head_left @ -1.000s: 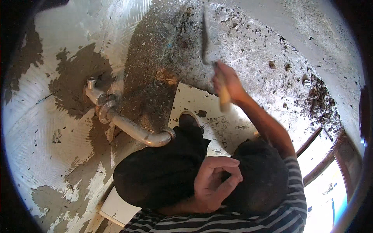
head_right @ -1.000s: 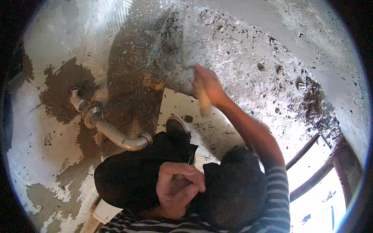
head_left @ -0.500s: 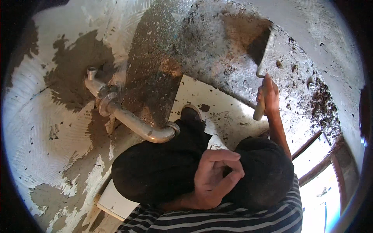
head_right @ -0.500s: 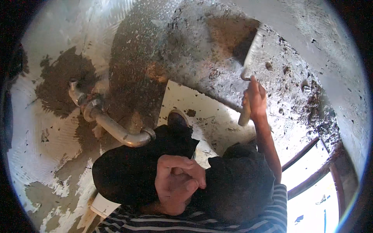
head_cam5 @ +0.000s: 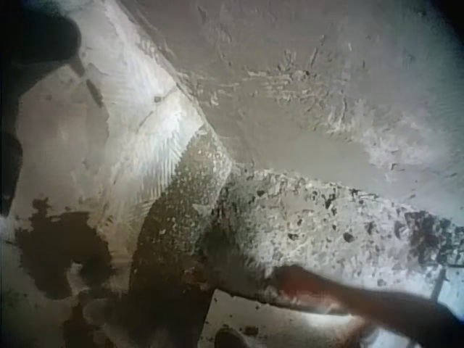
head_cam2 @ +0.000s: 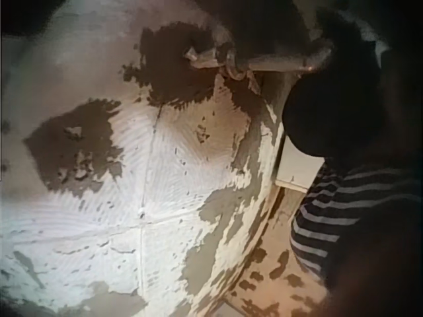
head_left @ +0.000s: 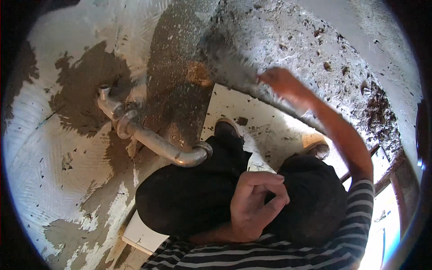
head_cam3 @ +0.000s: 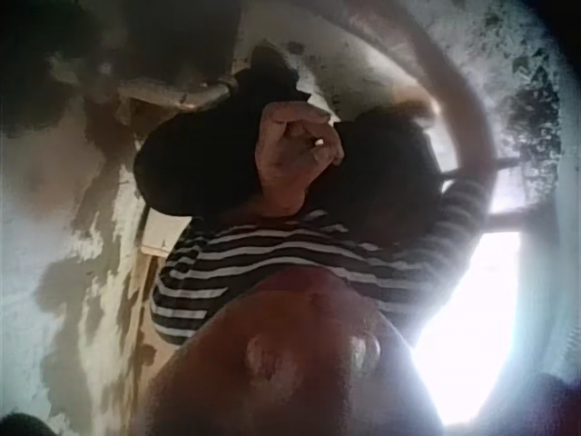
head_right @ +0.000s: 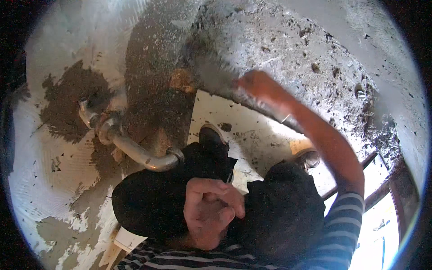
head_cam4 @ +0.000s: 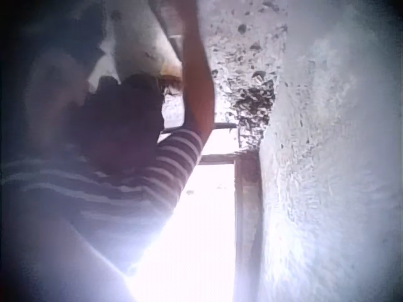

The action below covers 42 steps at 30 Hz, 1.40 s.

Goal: The person takes a trowel from a bucket and uses it to apply and scrape mortar onto the floor and wall inside a bathroom.

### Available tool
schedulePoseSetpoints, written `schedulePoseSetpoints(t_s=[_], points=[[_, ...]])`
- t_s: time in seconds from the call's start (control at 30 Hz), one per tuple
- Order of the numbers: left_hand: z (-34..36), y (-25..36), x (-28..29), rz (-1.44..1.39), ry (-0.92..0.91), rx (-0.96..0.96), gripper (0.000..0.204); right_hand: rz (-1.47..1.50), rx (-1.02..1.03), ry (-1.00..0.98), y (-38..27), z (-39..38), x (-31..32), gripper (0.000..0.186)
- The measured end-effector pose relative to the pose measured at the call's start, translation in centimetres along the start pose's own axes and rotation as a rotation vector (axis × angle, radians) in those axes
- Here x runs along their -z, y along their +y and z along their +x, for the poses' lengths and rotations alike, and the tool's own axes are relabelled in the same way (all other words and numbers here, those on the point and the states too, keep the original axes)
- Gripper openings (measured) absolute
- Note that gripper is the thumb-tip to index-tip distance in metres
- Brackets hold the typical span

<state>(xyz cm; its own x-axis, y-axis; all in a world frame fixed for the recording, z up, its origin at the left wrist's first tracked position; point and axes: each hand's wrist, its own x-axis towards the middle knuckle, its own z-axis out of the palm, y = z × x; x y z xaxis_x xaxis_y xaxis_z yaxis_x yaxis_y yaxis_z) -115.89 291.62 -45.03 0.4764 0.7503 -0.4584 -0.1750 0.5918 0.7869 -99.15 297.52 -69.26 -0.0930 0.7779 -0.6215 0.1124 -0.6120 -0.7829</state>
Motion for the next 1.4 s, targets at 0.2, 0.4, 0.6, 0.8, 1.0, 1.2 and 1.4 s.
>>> schedulePoseSetpoints(t_s=[0.2,0.4,0.6,0.8,1.0,1.2,1.4], points=[[-0.3,1.0,0.1,0.001,0.020,0.061,0.035,-0.149,-0.151,-0.035,0.0,-0.2,4.4,0.048],[-0.6,1.5,0.9,-0.036,-0.035,0.079,0.034,0.039,-0.317,0.603,4.2,-5.1,6.4,0.045],[-0.1,1.0,1.0,-0.015,-0.092,0.129,0.035,-0.142,-0.240,0.400,3.1,-10.8,2.8,0.039],[-0.3,1.2,0.7,-0.050,-0.069,0.100,0.032,-0.649,-0.029,-0.039,2.5,-6.9,0.4,0.040],[-0.9,1.2,1.1,-0.083,-0.047,0.061,0.032,-0.700,0.090,0.452,-0.3,4.4,7.0,0.053],[-0.2,1.5,1.9,-0.091,-0.038,0.049,0.033,-0.480,-0.083,0.353,-0.3,-1.4,6.9,0.046],[0.3,1.3,1.8,-0.105,-0.062,0.102,0.033,-0.914,-0.139,-0.084,-2.0,-3.2,0.7,0.050]])
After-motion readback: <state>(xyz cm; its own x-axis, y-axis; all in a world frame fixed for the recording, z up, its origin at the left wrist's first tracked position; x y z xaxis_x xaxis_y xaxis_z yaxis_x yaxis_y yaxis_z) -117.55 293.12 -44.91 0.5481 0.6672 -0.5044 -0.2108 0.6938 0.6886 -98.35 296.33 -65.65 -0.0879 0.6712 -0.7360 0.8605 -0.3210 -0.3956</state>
